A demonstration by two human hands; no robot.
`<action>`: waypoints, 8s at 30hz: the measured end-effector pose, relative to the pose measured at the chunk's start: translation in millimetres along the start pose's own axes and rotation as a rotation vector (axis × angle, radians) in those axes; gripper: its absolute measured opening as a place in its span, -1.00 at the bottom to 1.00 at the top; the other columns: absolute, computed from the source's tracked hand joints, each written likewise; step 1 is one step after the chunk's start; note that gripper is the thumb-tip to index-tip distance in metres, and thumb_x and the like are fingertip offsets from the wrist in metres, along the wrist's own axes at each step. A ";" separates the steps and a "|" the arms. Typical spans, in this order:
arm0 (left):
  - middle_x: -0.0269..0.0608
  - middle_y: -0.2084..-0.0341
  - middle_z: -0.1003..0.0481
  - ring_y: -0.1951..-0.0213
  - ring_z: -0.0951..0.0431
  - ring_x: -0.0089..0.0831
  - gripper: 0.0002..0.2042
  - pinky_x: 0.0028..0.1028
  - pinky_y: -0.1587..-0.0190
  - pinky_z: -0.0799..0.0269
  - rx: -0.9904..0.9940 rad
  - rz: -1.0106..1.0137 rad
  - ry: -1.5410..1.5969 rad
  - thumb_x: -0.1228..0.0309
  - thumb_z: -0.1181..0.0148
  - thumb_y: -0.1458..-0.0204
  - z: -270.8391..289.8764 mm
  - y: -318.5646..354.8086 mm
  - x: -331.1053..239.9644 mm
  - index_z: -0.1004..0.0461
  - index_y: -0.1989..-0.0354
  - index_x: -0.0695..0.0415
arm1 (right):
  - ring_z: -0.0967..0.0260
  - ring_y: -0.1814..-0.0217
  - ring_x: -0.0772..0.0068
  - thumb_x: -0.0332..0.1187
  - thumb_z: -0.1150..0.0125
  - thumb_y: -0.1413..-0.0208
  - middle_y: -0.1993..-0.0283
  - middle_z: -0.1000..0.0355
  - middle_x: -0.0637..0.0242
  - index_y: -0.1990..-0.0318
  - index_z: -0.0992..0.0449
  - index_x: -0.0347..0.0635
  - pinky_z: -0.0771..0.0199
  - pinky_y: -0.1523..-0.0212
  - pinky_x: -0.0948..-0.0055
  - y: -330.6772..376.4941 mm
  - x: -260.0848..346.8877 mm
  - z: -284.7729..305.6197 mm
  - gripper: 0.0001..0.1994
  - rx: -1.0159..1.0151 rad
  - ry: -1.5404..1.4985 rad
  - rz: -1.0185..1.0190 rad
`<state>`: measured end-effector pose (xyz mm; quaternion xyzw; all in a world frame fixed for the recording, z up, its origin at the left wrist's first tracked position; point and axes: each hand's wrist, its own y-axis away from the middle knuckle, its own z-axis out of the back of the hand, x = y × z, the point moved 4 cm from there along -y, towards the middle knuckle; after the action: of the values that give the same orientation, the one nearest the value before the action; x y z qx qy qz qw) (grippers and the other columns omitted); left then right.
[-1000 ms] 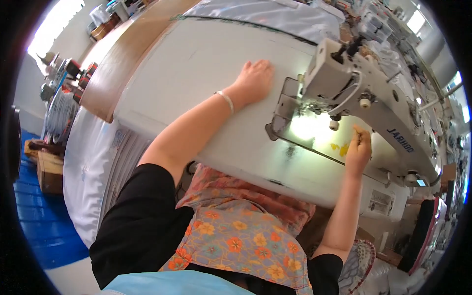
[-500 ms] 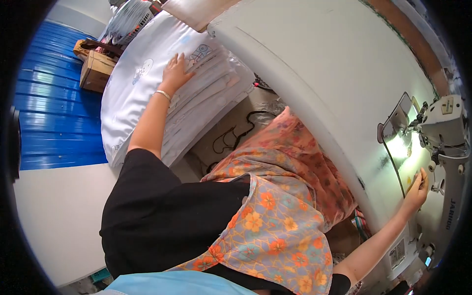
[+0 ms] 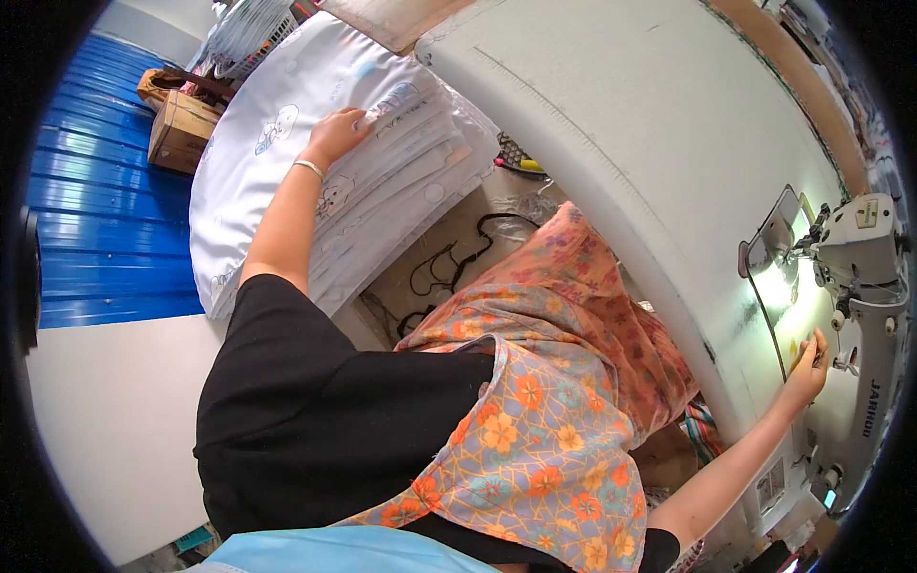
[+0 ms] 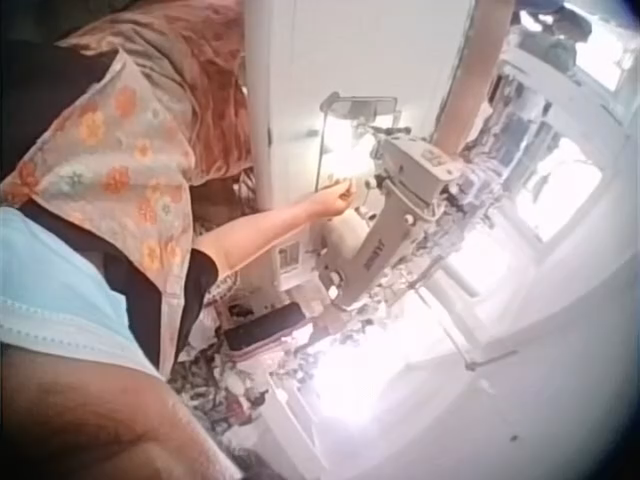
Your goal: Sewing pockets onto printed fabric pieces using an industrial sewing machine.
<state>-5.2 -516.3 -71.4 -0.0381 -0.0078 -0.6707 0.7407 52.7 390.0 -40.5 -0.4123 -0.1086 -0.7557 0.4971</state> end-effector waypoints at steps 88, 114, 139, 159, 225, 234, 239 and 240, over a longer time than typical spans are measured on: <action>0.25 0.16 -0.51 0.05 -0.49 0.13 -0.49 -0.15 0.04 -0.39 -0.095 -0.355 0.294 0.07 -0.20 -0.02 84.5 -184.8 -255.1 -0.42 0.07 0.32 | -0.43 -0.09 0.08 -0.71 -0.01 0.01 -0.06 -0.46 -0.04 0.22 -0.55 -0.34 -0.39 -0.08 0.29 249.0 35.3 88.6 -0.76 -0.072 -0.043 0.157; 0.16 -0.06 -0.41 -0.12 -0.41 0.00 -0.36 -0.17 -0.14 -0.31 -0.083 -0.261 -0.016 0.05 -0.19 -0.02 110.1 -165.4 -283.4 -0.30 -0.17 0.27 | -0.44 0.34 0.27 -0.70 -0.11 0.20 0.11 -0.41 0.28 0.14 -0.52 -0.11 -0.45 0.32 0.40 138.7 110.6 26.6 -0.60 0.026 0.392 0.284; -0.19 -0.20 -0.31 -0.28 -0.22 -0.23 -0.55 -0.05 -0.27 -0.05 -0.204 -0.906 0.308 0.05 0.16 -0.19 100.8 -199.9 -673.1 -0.36 -0.20 -0.11 | -0.41 0.49 0.22 -0.65 -0.11 0.09 0.25 -0.42 0.17 0.29 -0.54 -0.17 -0.38 0.49 0.39 138.9 110.1 24.0 -0.78 -0.044 0.328 0.404; -0.01 -0.27 -0.20 -0.30 -0.17 -0.16 -0.50 -0.17 -0.32 -0.01 -0.235 -0.936 0.284 0.12 0.09 -0.16 113.6 -141.7 -635.3 -0.30 -0.22 0.11 | -0.40 0.43 0.29 -0.65 -0.06 0.13 0.25 -0.41 0.20 0.32 -0.49 -0.22 -0.39 0.44 0.50 149.6 113.0 26.0 -0.80 -0.101 0.297 0.410; -0.01 -0.29 -0.20 -0.32 -0.16 -0.12 -0.40 -0.18 -0.32 -0.05 -0.213 -1.130 0.177 0.42 -0.17 0.04 108.0 89.1 -462.3 -0.26 -0.27 0.10 | -0.44 0.04 -0.06 -0.23 -0.13 0.08 0.16 -0.50 -0.08 0.25 -0.55 -0.25 -0.45 0.07 0.09 466.6 -139.7 178.4 -0.70 0.037 0.689 -0.951; -0.09 -0.15 -0.35 -0.23 -0.28 -0.17 -0.56 -0.11 -0.28 -0.13 -0.099 -1.386 0.488 0.37 -0.33 0.16 118.8 130.6 -434.6 -0.47 0.01 0.13 | -0.46 0.12 -0.08 -0.21 -0.11 -0.04 0.23 -0.49 -0.08 0.19 -0.49 -0.32 -0.40 0.14 0.06 479.4 -188.8 174.0 -0.67 0.095 0.628 -0.979; -0.05 -0.02 -0.45 -0.11 -0.43 -0.11 -0.69 -0.11 -0.19 -0.29 -0.122 -1.468 0.693 0.48 -0.31 0.16 138.5 141.5 -424.3 -0.53 0.16 0.19 | -0.42 0.11 0.28 -0.34 0.03 -0.12 0.14 -0.42 0.17 0.10 -0.42 -0.21 -0.45 0.10 0.33 379.7 -83.5 248.3 -0.76 -0.774 -0.148 -0.439; -0.04 0.00 -0.47 -0.08 -0.46 -0.13 -0.72 -0.12 -0.15 -0.33 -0.165 -1.554 0.770 0.48 -0.31 0.15 145.1 150.6 -428.5 -0.54 0.20 0.19 | -0.42 0.12 0.29 -0.36 0.04 -0.12 0.12 -0.41 0.18 0.06 -0.40 -0.19 -0.44 0.07 0.38 348.9 -49.3 238.3 -0.74 -0.768 -0.257 -0.396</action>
<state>107.3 -66.5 39.6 0.1539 0.2680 -0.9509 0.0194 477.1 391.1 -10.7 -0.6286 0.0422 -0.7645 0.1361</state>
